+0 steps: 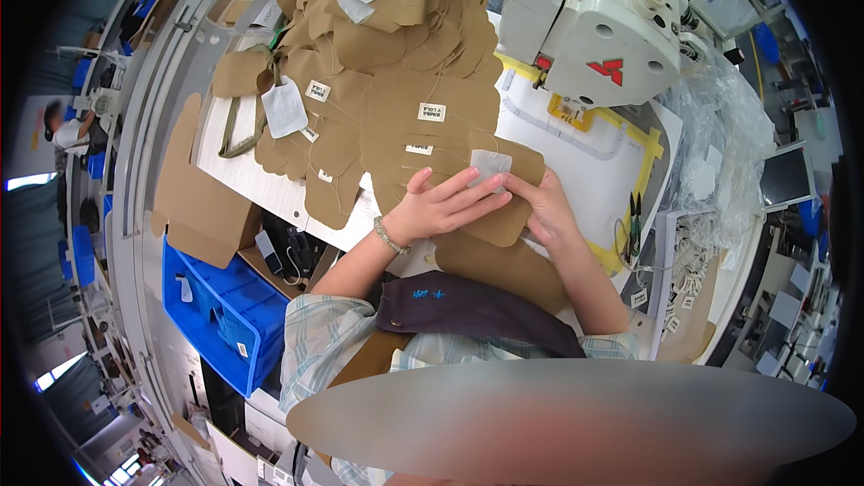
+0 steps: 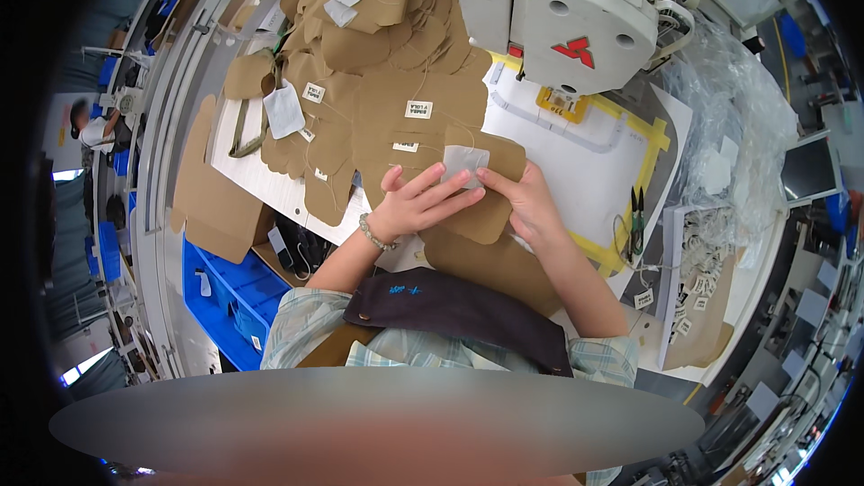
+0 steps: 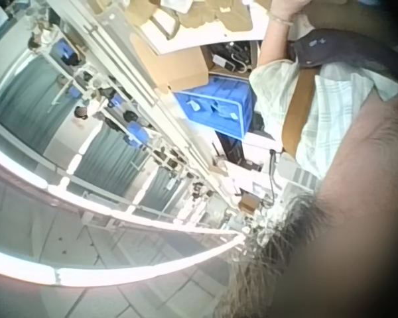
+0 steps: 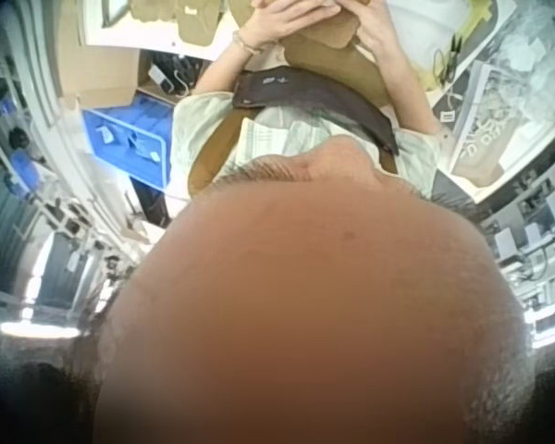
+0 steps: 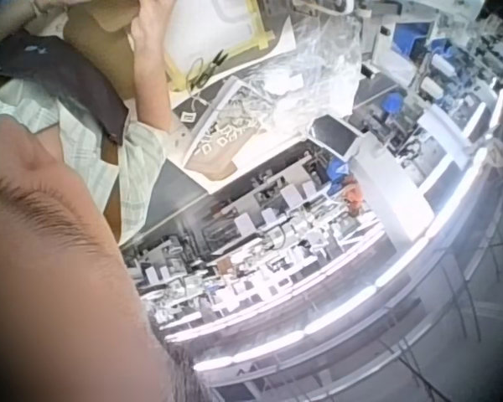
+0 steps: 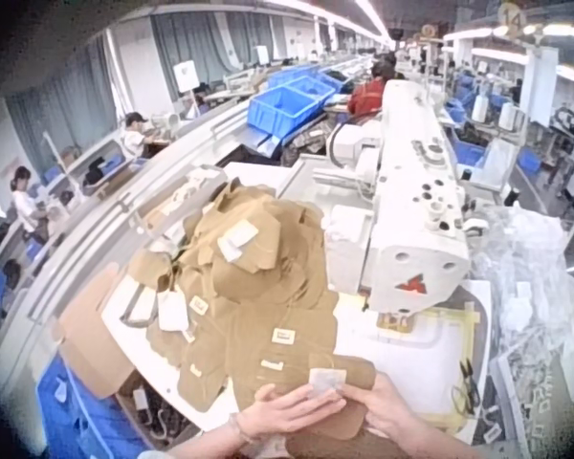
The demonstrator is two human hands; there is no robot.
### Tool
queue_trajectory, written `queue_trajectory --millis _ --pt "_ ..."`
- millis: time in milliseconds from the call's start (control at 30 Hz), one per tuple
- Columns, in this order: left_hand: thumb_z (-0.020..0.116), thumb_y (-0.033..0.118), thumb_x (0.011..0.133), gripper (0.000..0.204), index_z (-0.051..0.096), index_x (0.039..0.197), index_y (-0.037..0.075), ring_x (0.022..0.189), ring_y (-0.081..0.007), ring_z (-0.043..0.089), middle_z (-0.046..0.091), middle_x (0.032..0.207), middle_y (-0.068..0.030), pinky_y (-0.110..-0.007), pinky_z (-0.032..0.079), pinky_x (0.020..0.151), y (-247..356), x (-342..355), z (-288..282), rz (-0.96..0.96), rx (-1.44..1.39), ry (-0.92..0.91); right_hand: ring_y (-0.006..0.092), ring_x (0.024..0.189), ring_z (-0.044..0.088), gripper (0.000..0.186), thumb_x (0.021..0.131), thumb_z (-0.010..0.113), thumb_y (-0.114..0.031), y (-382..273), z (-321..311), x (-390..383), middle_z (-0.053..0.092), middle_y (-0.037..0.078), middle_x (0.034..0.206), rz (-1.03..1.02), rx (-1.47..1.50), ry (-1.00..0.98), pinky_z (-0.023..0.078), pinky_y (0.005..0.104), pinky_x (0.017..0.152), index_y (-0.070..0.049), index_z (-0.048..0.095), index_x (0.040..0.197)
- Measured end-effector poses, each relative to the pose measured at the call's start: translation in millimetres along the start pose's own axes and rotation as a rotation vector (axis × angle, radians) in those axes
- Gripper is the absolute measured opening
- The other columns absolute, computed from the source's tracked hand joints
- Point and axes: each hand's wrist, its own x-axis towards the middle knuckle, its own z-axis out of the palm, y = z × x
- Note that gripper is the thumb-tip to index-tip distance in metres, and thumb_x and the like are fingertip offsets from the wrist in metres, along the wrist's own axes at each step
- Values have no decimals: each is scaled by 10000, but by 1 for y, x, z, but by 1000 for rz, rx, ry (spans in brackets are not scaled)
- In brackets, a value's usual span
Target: The recorder is using an industrial automated sewing machine to stitch small rectangular labels onto leather garment or accessory components.
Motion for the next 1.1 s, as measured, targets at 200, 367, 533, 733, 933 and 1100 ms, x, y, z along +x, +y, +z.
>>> queue_trajectory --millis 200,367,533,733,933,1100 --pt "565 181 892 263 713 1105 227 1087 -106 629 701 1132 72 -378 214 1062 -15 13 -21 208 -194 2 142 961 643 302 871 695 -23 3 -3 0 670 75 1079 -94 -13 -9 527 299 843 17 600 1155" --pt "550 128 862 260 680 1087 141 1086 -130 630 691 1122 5 -306 417 880 -14 13 -16 217 -338 31 132 950 640 287 874 689 -16 0 1 -4 668 70 1073 -162 -71 5 526 295 840 20 606 1147" --pt "589 108 835 226 700 1031 94 1013 -145 655 694 1109 -33 -246 472 748 -15 33 -16 139 -354 49 124 936 636 263 887 670 -10 0 4 -3 666 70 1072 -268 -143 14 525 294 836 21 605 1140" --pt "656 111 790 230 703 1012 68 902 -213 697 710 1077 -81 -313 524 738 -20 48 -14 -234 -762 34 176 1252 482 591 938 655 -170 9 5 -4 483 151 1379 -322 -1 -24 412 335 1036 1 373 1428" --pt "641 89 931 235 600 1131 -26 899 -120 669 694 1012 -57 -253 543 784 -12 52 -29 -1069 -1843 172 252 1417 284 990 897 709 -269 13 -3 -12 236 158 1549 -559 -80 -306 278 408 1140 -104 -14 1553" --pt "594 29 947 216 585 1157 -21 1008 -140 627 640 1128 -89 -281 513 879 1 48 -20 -1647 -1863 396 172 1161 545 517 887 693 -90 23 -7 -27 570 122 1283 -246 -22 -187 421 345 1014 14 464 1339"
